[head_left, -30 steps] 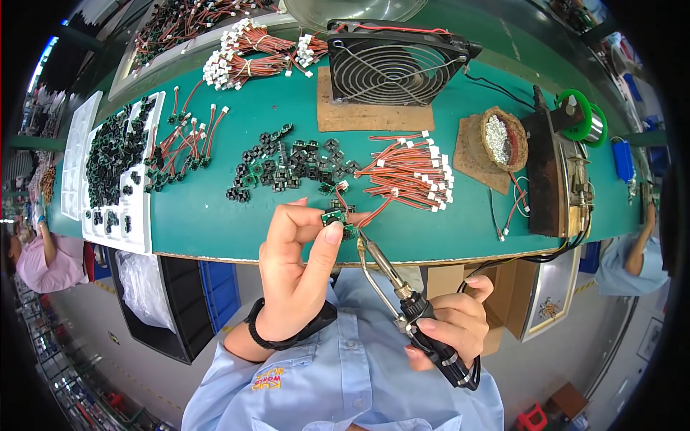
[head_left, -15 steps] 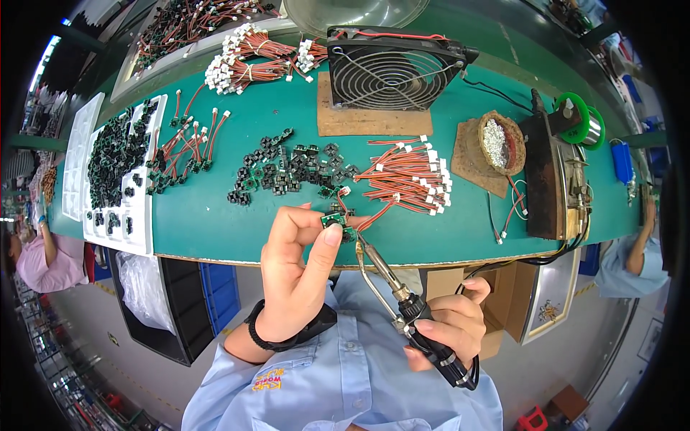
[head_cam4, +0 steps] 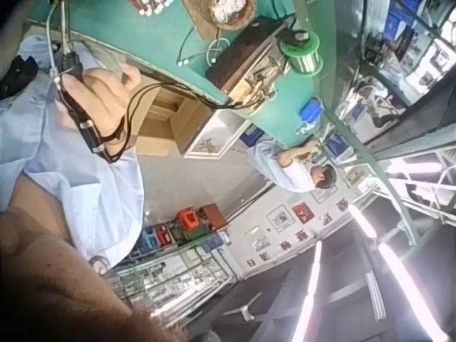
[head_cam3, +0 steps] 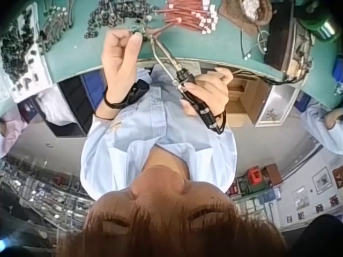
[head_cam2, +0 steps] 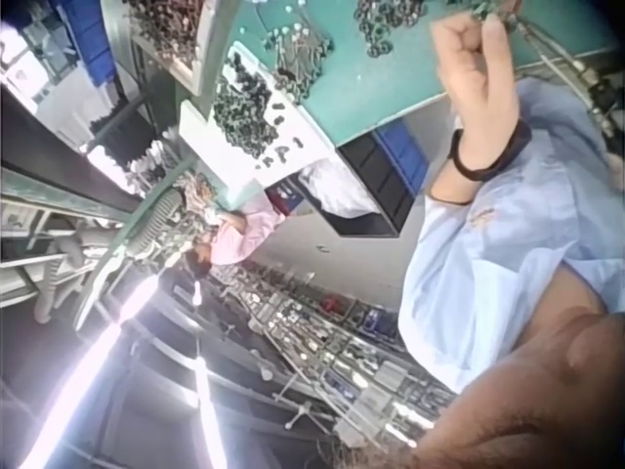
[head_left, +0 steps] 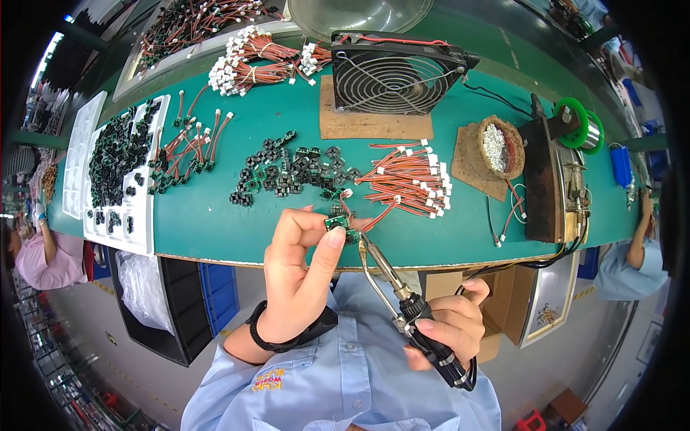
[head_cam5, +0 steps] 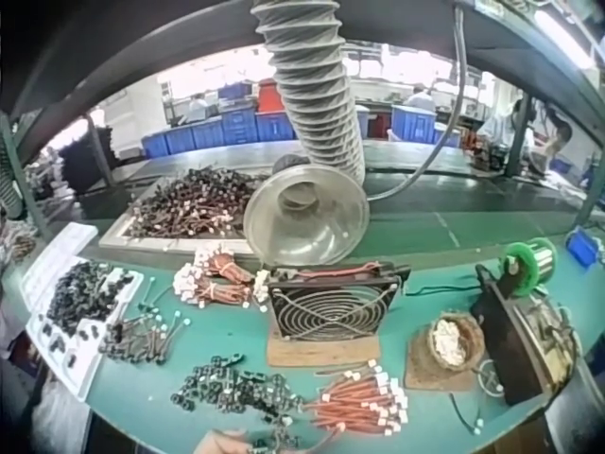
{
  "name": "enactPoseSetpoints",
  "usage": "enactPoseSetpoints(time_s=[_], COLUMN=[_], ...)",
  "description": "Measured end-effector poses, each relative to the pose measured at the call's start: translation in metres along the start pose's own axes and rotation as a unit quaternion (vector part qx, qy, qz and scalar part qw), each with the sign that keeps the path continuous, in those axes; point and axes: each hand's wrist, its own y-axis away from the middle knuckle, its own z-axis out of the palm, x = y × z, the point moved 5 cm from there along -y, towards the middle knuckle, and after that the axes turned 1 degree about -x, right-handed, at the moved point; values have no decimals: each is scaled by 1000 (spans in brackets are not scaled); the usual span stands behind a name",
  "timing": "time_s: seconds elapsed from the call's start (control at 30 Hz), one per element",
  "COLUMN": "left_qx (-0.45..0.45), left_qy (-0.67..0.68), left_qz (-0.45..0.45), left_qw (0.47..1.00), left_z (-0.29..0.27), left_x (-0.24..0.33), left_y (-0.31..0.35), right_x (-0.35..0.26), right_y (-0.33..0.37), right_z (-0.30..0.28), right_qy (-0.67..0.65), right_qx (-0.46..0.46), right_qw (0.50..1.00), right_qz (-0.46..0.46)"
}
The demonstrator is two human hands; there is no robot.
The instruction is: Soldering the ends of red and black wires at a factory workbench.
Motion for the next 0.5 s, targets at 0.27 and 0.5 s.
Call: enactPoseSetpoints(time_s=[0.27,0.5], left_qx=[0,4], left_qy=[-20,-11], left_qz=[12,12], left_qw=[1000,1000], left_z=[-1,0], left_x=[0,-1], left_y=[0,1], right_x=[0,1], right_y=[1,1], right_z=[0,1], right_qy=[-3,-7], right_qx=[4,-7], right_qw=[1000,1000], right_qz=[-4,-6])
